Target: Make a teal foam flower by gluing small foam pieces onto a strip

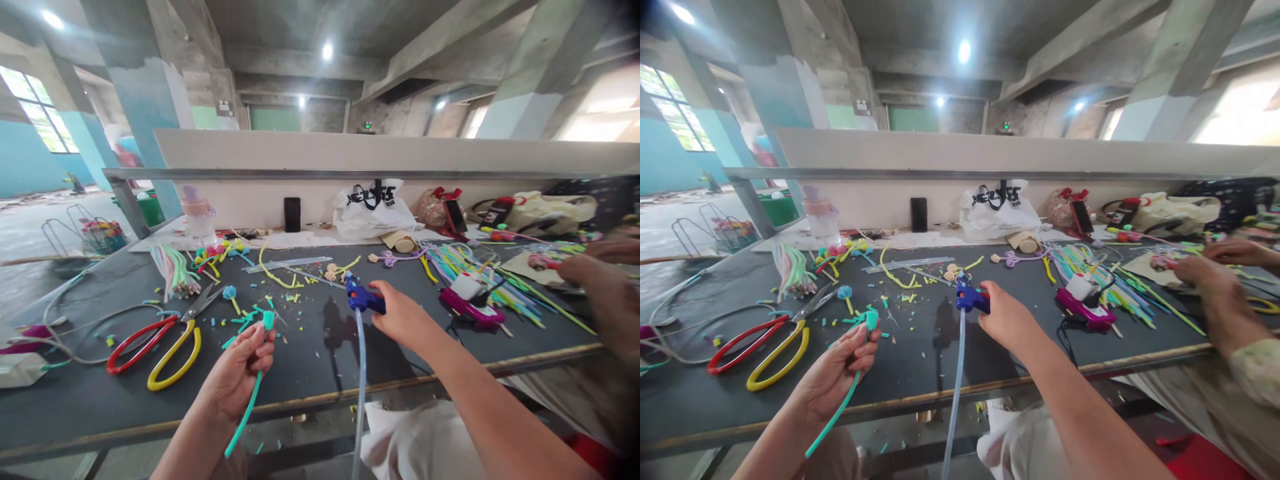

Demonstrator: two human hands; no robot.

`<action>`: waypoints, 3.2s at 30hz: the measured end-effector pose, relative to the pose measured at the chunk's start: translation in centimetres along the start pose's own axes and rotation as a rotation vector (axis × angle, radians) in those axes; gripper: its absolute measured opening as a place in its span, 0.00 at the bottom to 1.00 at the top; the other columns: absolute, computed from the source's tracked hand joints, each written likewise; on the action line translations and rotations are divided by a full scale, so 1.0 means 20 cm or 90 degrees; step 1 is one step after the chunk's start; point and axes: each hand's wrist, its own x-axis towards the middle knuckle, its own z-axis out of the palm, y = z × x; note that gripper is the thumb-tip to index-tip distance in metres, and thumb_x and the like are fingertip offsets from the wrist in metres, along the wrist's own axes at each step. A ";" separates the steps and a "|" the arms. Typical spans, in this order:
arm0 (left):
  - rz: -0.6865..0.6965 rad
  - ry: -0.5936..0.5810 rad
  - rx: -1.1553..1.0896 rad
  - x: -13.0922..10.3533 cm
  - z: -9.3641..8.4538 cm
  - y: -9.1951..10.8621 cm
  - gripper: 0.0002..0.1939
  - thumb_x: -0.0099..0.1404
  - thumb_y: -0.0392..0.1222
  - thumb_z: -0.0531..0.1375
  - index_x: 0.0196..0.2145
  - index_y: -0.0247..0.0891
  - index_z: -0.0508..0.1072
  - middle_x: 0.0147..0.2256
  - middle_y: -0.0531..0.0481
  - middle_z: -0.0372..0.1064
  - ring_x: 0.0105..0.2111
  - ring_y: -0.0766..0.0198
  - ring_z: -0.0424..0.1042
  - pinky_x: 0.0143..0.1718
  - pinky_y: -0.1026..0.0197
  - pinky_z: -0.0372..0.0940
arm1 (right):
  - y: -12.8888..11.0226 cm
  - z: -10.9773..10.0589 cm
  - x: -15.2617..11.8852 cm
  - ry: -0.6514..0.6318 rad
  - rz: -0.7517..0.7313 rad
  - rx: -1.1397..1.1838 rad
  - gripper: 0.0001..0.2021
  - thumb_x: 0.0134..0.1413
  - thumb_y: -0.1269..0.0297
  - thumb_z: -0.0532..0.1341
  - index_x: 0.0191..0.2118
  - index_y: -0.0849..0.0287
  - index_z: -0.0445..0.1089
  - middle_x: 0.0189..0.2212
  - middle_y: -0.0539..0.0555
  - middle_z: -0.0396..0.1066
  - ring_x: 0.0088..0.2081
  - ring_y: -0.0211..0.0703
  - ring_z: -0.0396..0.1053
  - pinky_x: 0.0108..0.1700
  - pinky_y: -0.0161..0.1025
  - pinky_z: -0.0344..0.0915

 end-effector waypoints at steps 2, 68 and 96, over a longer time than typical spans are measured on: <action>0.000 -0.001 -0.009 0.00 0.00 0.00 0.03 0.60 0.29 0.57 0.30 0.28 0.70 0.28 0.47 0.62 0.19 0.79 0.55 0.15 0.77 0.51 | -0.03 -0.02 -0.01 0.042 -0.031 0.175 0.20 0.43 0.68 0.58 0.47 0.57 0.62 0.38 0.55 0.71 0.39 0.47 0.69 0.40 0.39 0.61; 0.067 -0.027 0.085 0.01 -0.01 -0.02 0.06 0.55 0.36 0.64 0.27 0.31 0.71 0.24 0.54 0.60 0.20 0.76 0.57 0.17 0.74 0.55 | -0.44 0.24 -0.30 -0.079 -0.318 0.134 0.05 0.40 0.70 0.56 0.19 0.58 0.60 0.18 0.49 0.63 0.22 0.36 0.61 0.27 0.32 0.56; 0.056 -0.037 0.090 0.01 0.00 -0.01 0.06 0.55 0.37 0.64 0.26 0.31 0.71 0.23 0.55 0.59 0.19 0.77 0.55 0.17 0.74 0.53 | -0.42 0.27 -0.29 -0.070 -0.303 0.171 0.06 0.44 0.67 0.57 0.21 0.58 0.63 0.18 0.49 0.63 0.21 0.35 0.61 0.26 0.31 0.56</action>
